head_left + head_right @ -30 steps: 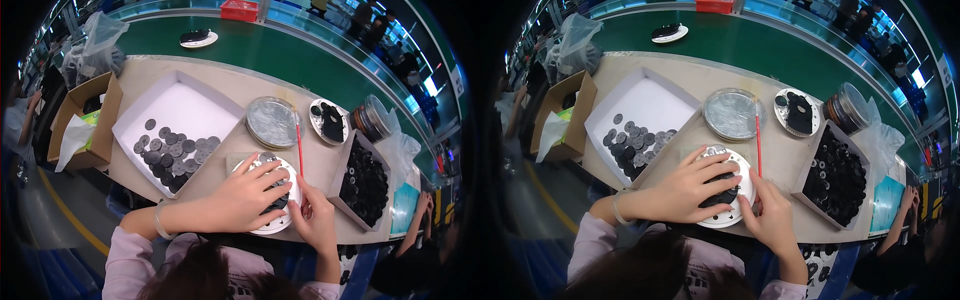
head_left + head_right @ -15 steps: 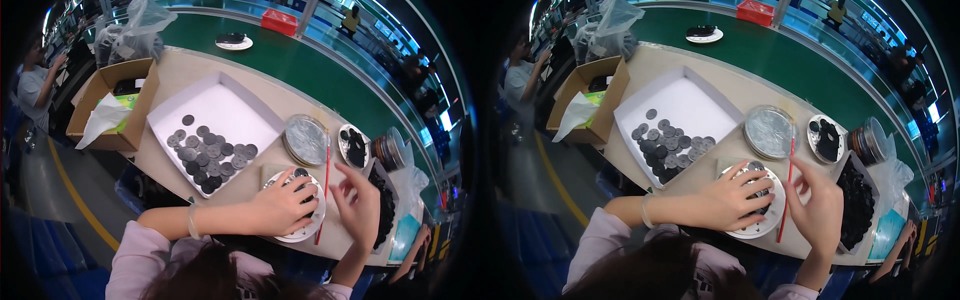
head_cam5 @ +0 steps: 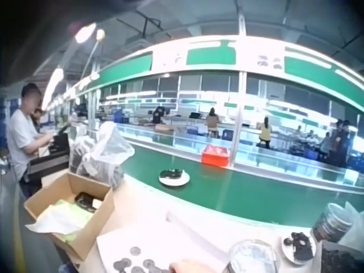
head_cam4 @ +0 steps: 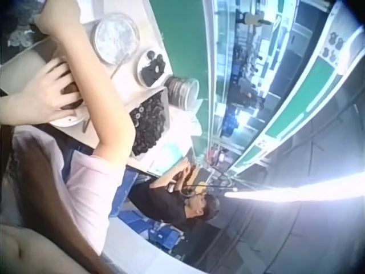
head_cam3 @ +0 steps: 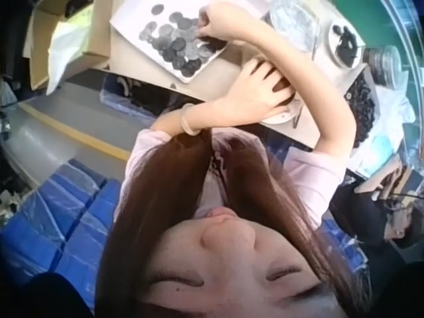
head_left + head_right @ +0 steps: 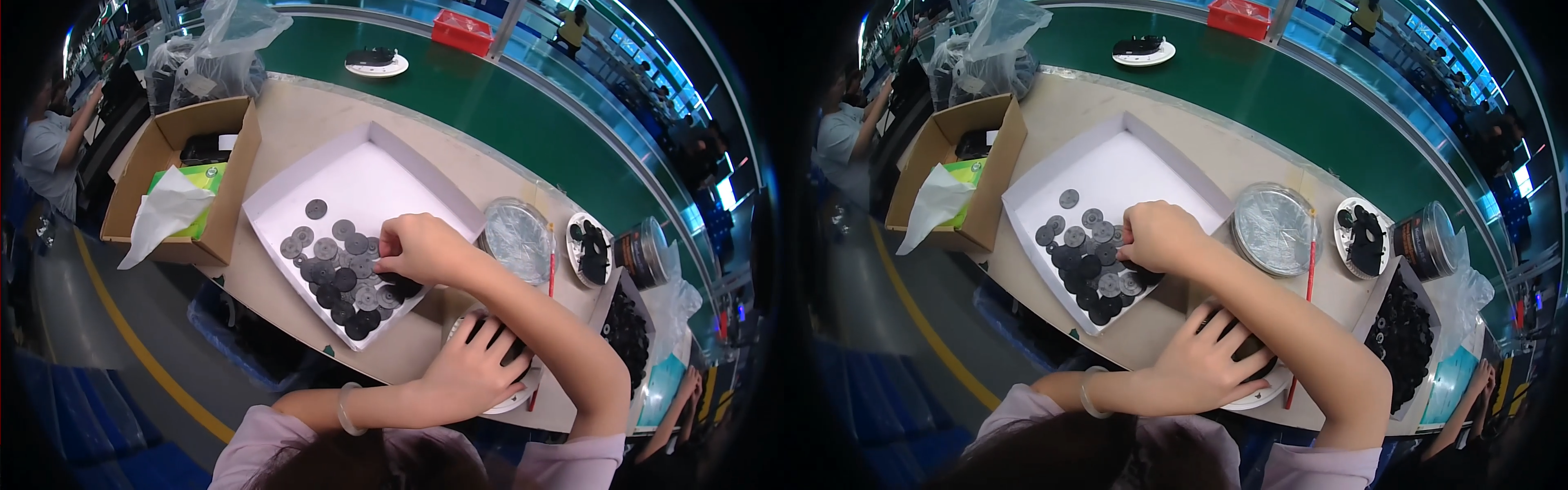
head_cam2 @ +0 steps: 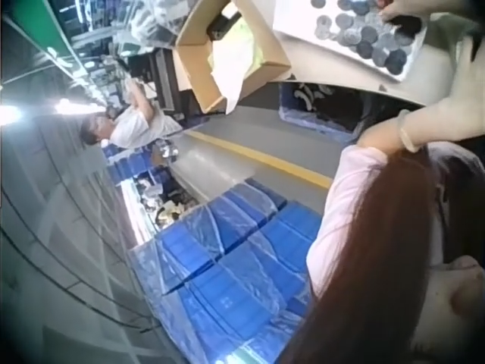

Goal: Assembling and applying lubricant to metal components on a circular assembly plate at a production line station.

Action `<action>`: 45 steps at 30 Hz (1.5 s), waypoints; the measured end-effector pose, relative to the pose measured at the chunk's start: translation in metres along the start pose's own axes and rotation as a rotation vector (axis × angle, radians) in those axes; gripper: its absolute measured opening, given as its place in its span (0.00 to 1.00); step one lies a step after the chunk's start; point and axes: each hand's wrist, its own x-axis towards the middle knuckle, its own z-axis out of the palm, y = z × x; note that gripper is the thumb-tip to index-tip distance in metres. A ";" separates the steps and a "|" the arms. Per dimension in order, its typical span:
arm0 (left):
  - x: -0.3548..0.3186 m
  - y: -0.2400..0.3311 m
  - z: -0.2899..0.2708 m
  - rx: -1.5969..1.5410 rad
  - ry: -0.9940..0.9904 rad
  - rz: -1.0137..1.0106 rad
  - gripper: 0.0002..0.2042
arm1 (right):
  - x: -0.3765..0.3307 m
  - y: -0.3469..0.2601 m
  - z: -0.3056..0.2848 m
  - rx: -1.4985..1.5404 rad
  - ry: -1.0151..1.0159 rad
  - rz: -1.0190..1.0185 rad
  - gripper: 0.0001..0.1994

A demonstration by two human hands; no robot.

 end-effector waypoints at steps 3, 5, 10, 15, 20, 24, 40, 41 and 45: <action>0.001 -0.001 0.001 -0.021 0.024 0.000 0.20 | 0.001 0.003 0.001 0.059 -0.062 0.090 0.11; 0.002 -0.002 -0.002 -0.015 0.019 -0.009 0.20 | -0.001 0.002 0.000 0.070 -0.030 0.095 0.12; 0.001 0.000 0.000 -0.041 0.026 -0.020 0.19 | -0.008 0.007 -0.003 -0.003 0.014 -0.017 0.12; 0.000 0.000 0.000 -0.034 0.023 -0.022 0.20 | -0.009 -0.002 -0.008 0.003 -0.198 0.102 0.12; -0.002 0.002 0.003 -0.046 0.034 -0.036 0.20 | -0.010 -0.004 -0.008 -0.108 -0.175 0.027 0.12; -0.001 0.002 0.002 -0.057 0.014 -0.045 0.20 | -0.007 -0.015 -0.014 -0.049 -0.292 0.153 0.13; 0.002 0.000 -0.006 0.029 -0.004 -0.019 0.19 | -0.010 -0.003 -0.021 0.130 -0.146 0.074 0.07; 0.002 0.000 -0.005 0.023 -0.007 -0.017 0.20 | -0.013 0.000 -0.020 0.180 -0.074 0.031 0.07; 0.008 0.000 -0.004 0.001 -0.051 -0.013 0.20 | -0.030 0.009 -0.039 0.307 0.065 0.051 0.08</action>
